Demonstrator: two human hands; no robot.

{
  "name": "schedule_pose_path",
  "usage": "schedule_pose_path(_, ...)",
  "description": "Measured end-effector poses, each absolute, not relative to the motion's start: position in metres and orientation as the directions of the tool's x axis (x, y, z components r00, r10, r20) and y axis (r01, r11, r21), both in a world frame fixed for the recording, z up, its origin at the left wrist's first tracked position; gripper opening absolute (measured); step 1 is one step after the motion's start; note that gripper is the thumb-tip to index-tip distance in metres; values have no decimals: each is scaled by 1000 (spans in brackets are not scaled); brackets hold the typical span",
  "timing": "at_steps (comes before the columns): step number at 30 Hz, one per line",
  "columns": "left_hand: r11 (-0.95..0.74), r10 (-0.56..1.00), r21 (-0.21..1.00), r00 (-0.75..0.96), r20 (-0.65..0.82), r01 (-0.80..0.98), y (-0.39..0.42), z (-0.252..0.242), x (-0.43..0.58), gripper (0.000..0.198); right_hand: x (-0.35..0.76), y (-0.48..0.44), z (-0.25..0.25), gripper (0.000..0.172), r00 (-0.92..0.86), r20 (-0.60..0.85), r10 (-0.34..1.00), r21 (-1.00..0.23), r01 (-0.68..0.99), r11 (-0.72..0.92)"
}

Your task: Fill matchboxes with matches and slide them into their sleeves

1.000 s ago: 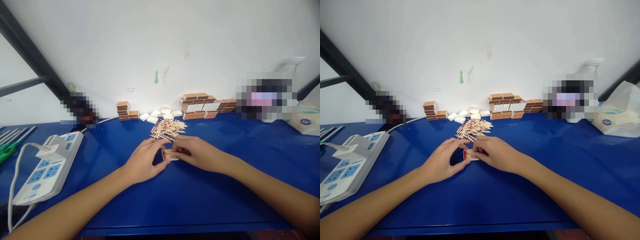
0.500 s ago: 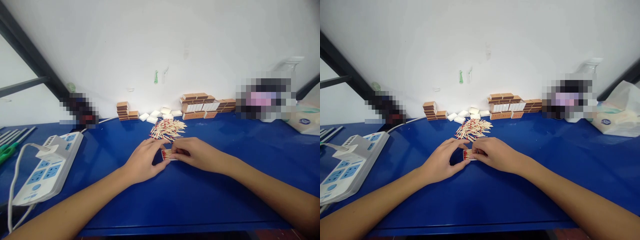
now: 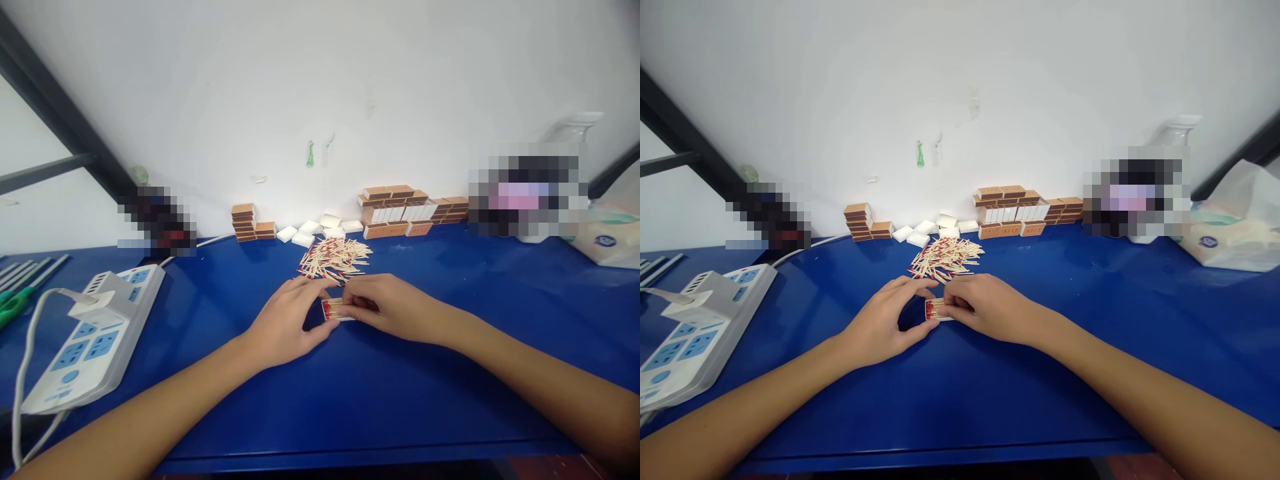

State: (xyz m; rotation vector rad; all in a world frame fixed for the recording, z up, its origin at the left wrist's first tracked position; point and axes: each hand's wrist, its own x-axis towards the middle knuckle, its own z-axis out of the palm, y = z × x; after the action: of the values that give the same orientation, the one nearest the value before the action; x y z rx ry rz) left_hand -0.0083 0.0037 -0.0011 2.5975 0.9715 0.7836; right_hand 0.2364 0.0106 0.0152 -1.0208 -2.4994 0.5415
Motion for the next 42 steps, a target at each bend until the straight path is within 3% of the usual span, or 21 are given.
schedule_pose_path(13,-744,667,404,628,401,532,4,-2,-8,53,237,12,14,23,-649,169,742,-516,583,628)
schedule_pose_path(20,-753,657,403,633,409,521,4,-2,-9,51,236,11,16,29,-646,195,738,-519,570,637)
schedule_pose_path(29,-757,652,399,634,415,517,4,-2,-9,52,239,13,14,13,-593,222,774,-502,611,612)
schedule_pose_path(36,-758,652,405,626,429,512,5,-2,-9,50,243,19,14,14,-420,383,823,-470,678,564)
schedule_pose_path(42,-798,603,369,653,458,477,6,1,-9,20,264,38,19,17,-202,444,873,-445,796,411)
